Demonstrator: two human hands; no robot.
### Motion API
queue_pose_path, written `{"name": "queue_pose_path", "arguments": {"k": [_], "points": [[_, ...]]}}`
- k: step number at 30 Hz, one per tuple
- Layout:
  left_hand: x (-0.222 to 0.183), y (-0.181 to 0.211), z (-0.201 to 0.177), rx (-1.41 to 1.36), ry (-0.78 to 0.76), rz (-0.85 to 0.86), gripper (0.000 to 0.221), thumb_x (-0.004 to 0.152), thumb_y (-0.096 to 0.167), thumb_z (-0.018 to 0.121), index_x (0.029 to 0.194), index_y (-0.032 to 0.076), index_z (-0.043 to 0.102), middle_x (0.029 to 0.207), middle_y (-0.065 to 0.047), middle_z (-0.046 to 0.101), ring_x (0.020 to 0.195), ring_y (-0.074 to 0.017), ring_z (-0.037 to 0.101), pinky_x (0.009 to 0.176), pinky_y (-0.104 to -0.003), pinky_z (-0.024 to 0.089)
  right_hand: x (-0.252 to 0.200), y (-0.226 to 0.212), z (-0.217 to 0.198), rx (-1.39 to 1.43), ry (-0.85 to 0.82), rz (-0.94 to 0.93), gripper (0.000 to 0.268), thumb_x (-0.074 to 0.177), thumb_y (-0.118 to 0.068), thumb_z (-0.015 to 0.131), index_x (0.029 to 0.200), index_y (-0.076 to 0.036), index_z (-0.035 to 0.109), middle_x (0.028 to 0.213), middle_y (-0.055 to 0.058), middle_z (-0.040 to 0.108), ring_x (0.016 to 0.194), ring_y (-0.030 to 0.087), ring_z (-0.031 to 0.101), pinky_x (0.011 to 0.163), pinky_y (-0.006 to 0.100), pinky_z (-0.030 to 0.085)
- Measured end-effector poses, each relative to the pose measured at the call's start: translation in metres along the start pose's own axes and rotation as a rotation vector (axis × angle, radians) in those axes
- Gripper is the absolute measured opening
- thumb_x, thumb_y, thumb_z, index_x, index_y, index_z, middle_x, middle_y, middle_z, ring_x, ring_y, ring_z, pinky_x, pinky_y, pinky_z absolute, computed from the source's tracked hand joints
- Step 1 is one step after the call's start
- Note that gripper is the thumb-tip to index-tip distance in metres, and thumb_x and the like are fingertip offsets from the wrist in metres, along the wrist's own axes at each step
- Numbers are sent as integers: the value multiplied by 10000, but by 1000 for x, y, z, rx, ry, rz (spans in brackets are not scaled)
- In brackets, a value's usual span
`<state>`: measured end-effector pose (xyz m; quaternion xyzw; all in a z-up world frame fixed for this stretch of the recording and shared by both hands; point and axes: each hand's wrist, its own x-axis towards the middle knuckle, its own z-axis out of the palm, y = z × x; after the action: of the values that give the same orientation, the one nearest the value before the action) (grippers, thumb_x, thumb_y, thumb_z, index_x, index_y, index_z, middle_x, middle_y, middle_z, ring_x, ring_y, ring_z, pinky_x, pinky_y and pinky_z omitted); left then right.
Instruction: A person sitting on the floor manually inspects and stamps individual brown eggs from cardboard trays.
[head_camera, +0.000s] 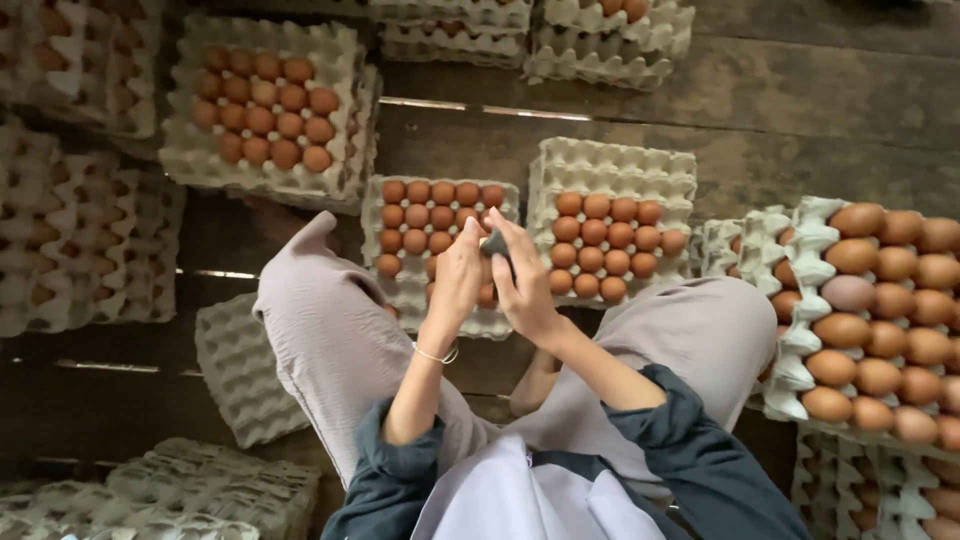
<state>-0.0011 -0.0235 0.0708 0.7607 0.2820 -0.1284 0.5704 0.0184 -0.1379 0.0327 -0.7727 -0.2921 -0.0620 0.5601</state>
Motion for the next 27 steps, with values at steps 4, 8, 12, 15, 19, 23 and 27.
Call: {"name": "queue_pose_path", "arguments": {"k": [4, 8, 12, 15, 19, 23, 27], "points": [[3, -4, 10, 65, -31, 77, 522, 985, 618, 423, 1097, 170, 664, 1109, -250, 715, 1169, -429, 624, 1022, -505, 484, -9, 15, -3, 138, -13, 289, 449, 1058, -130, 436, 1489, -32, 518, 1460, 230, 555, 1369, 355, 504, 1148, 499, 383], [21, -23, 15, 73, -48, 15, 512, 888, 585, 660, 1125, 152, 524, 1138, -264, 690, 1096, -383, 681, 771, -458, 602, -20, 34, 8, 498, 44, 814, 438, 1056, -306, 471, 1381, -48, 611, 1385, 196, 579, 1284, 276, 526, 1149, 472, 377], [48, -45, 24, 123, 58, -126, 592, 893, 744, 555, 1219, 266, 426, 1256, -136, 658, 1234, -283, 617, 999, -419, 525, -24, 37, 6, 558, 0, 1005, 439, 1039, -438, 541, 1419, -237, 630, 1347, 11, 637, 1148, 150, 596, 992, 397, 492], [32, -30, 15, 37, 110, -109, 524, 924, 667, 573, 1209, 232, 510, 1256, -172, 661, 1239, -352, 608, 1016, -487, 509, -13, 17, 0, 242, -112, 626, 474, 1071, -299, 520, 1520, -148, 506, 1496, 181, 543, 1380, 263, 488, 1117, 452, 433], [26, -28, 14, 35, 103, -43, 465, 1022, 601, 381, 1161, 212, 593, 1149, -203, 720, 1228, -381, 615, 1019, -529, 492, -6, 17, 2, 77, -78, 261, 451, 1059, -156, 511, 1507, -108, 523, 1418, 169, 591, 1351, 337, 534, 1131, 459, 420], [33, -40, 15, -36, 61, 19, 575, 1057, 469, 277, 1410, 127, 576, 1390, -256, 585, 1349, -407, 498, 1163, -514, 374, 4, 14, 3, -13, -113, 161, 444, 1059, -150, 468, 1496, -125, 544, 1404, 122, 588, 1304, 329, 569, 1113, 463, 429], [14, -17, 1, -23, 41, -23, 596, 1032, 456, 255, 1480, 159, 513, 1405, -224, 593, 1364, -379, 500, 1184, -464, 370, 15, 18, 9, 118, -119, 293, 435, 1046, -146, 471, 1468, -109, 574, 1312, 161, 655, 1263, 323, 601, 1102, 473, 431]]}}
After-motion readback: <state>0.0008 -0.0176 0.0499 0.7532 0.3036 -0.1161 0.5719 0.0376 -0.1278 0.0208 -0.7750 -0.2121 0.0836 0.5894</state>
